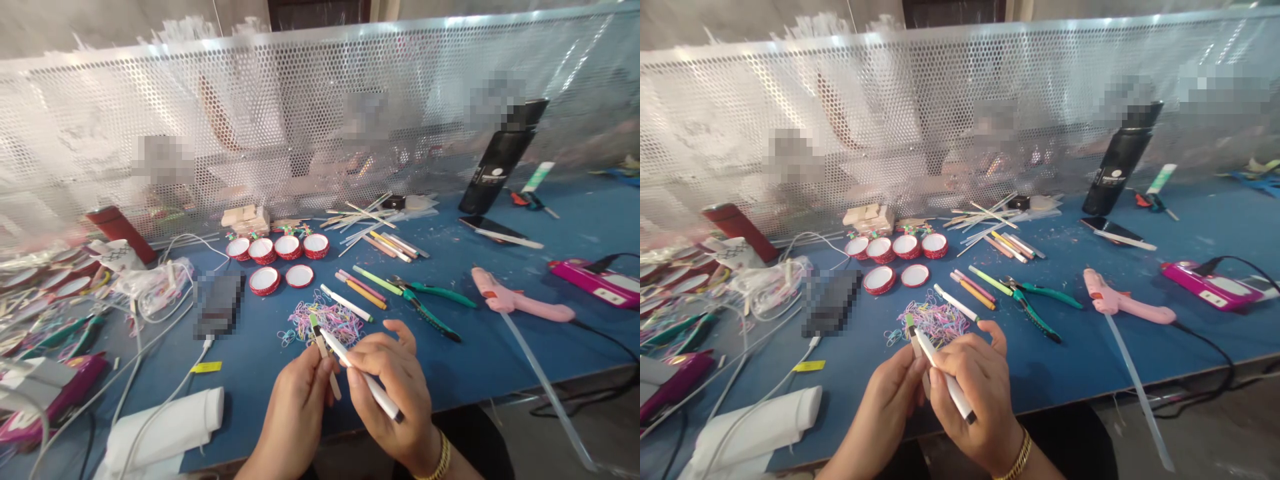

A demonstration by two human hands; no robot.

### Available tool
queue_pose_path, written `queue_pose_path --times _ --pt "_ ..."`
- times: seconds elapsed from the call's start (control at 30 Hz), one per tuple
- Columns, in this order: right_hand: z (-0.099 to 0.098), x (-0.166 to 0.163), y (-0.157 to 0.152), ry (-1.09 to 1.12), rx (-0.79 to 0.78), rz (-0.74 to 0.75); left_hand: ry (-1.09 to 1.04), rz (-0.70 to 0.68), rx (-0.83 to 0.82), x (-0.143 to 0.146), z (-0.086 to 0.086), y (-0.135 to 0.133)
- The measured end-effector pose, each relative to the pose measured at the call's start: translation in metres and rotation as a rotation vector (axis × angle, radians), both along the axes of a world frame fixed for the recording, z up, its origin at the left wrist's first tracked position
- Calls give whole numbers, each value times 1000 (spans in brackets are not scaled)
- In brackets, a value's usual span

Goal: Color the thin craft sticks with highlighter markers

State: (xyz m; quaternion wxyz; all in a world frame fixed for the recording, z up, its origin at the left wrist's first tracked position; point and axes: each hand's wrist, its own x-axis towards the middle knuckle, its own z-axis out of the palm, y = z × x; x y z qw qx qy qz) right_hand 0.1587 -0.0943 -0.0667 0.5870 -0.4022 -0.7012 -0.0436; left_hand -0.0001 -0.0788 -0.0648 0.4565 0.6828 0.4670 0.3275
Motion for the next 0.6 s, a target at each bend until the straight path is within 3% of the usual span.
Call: queue_pose_path --times 0.6 --pt "1 -1 0 -3 4 10 -2 -9 -13 0 -1 -1"
